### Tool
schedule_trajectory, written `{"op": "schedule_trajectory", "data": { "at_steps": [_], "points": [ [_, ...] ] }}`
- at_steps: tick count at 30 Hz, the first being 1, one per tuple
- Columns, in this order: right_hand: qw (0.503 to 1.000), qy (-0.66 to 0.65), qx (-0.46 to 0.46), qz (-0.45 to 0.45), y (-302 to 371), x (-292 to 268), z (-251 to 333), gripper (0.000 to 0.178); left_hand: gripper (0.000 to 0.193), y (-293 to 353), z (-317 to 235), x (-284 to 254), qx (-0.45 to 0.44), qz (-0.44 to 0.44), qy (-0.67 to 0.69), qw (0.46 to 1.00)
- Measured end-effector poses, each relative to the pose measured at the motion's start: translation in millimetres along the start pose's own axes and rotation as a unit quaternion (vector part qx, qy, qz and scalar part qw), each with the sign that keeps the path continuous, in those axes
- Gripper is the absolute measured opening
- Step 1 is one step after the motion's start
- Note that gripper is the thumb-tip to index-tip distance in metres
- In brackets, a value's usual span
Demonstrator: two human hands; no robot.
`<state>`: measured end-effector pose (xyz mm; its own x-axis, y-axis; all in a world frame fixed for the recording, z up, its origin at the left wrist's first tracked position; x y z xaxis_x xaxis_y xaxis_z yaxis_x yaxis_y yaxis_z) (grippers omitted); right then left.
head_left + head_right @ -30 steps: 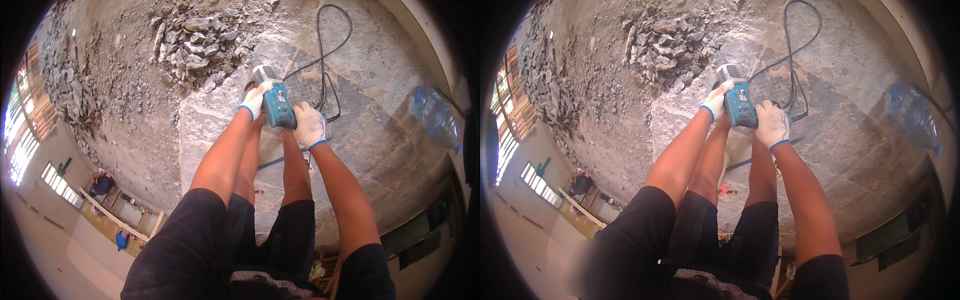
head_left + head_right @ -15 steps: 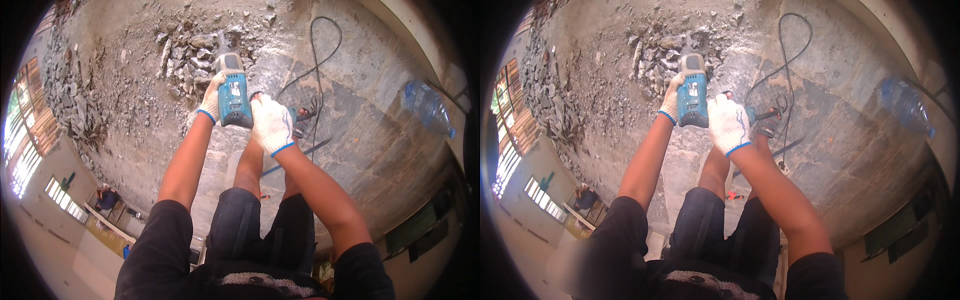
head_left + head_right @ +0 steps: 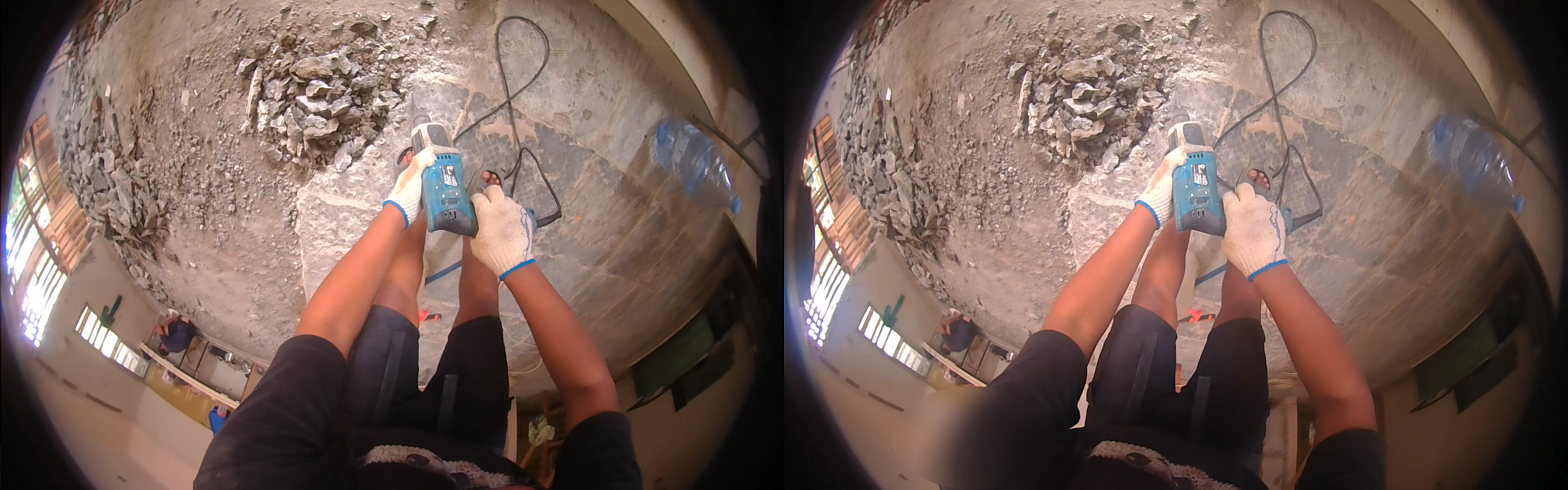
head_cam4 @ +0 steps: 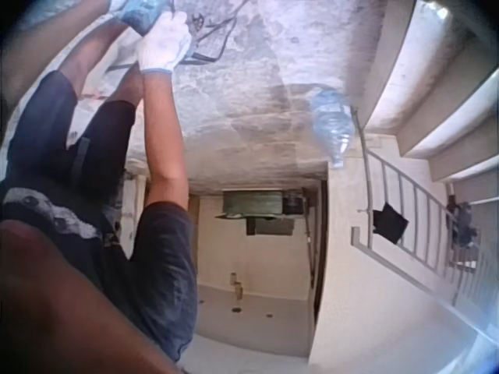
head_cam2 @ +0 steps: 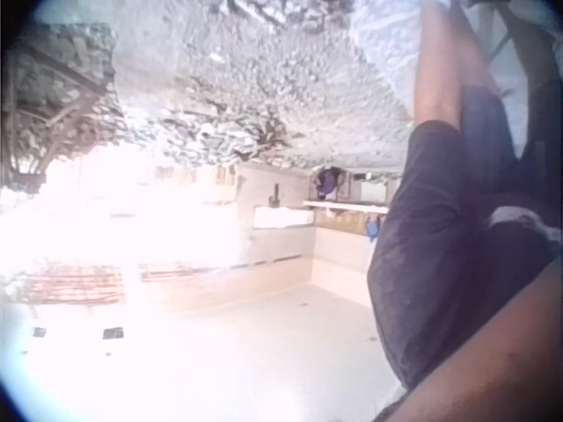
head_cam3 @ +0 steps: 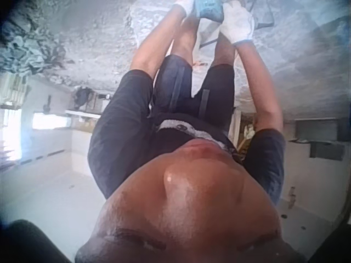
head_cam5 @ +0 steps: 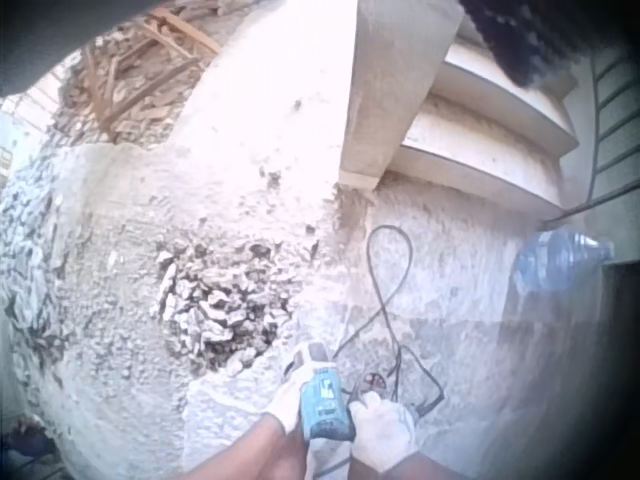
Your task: The person uses a handheld electric drill to break and remove sections of a concrete floor. Debris accumulates around the work area as the person continues drilling in the same spot.
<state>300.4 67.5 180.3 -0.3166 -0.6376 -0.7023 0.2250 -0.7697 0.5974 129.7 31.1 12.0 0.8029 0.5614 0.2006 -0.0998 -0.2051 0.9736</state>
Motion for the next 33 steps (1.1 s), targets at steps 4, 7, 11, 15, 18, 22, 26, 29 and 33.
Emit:
{"op": "schedule_trajectory", "data": {
  "at_steps": [4,7,11,15,18,22,26,29,33],
  "points": [
    [1.0,-0.007,0.016,0.015,10.0,-6.3,7.1,0.027,0.05,13.9,-1.4,7.9,-0.042,0.051,0.042,0.997],
    [1.0,-0.011,0.02,0.003,8.3,-16.2,12.4,0.025,0.049,10.1,-5.1,8.8,-0.018,0.047,-0.012,0.999],
    [0.999,0.003,0.029,0.031,-2.2,-21.0,-2.1,0.022,0.048,-12.8,4.2,9.3,-0.021,0.077,0.019,0.997],
    [0.999,0.023,-0.015,0.037,-4.9,-19.2,-18.5,0.017,0.046,-31.5,25.1,6.9,-0.014,0.077,0.067,0.995],
    [0.998,0.032,-0.021,0.044,-3.5,-13.2,-26.8,0.015,0.045,-30.1,36.2,8.4,-0.005,0.08,0.081,0.994],
    [0.999,0.028,-0.034,0.029,-4.5,-7.3,-27.7,0.015,0.045,-28.5,36.4,8.2,-0.023,0.052,0.112,0.992],
    [0.999,0.028,-0.018,0.039,-10.0,0.7,-26.7,0.021,0.053,-37.6,25.1,5.4,0.005,0.058,0.016,0.998],
    [0.999,0.029,-0.018,0.037,-16.2,3.9,-27.6,0.018,0.053,-47.5,20.3,3.7,0.012,0.063,0.067,0.996],
    [0.998,0.042,-0.016,0.044,-17.7,10.3,-32.6,0.025,0.052,-50.1,19.5,6.6,0.041,0.082,0.044,0.995]
  ]
}}
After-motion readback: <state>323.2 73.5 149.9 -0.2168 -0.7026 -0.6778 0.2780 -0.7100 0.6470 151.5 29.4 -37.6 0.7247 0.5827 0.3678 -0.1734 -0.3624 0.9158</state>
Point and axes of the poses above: each hand's wrist, its own y-axis away from the middle knuckle, its own x-axis out of the palm, z = x × y, the point moved 6 cm from there along -y, towards the middle knuckle, and after that the axes turned 5 degrees about -z, right-handed, at the moved point
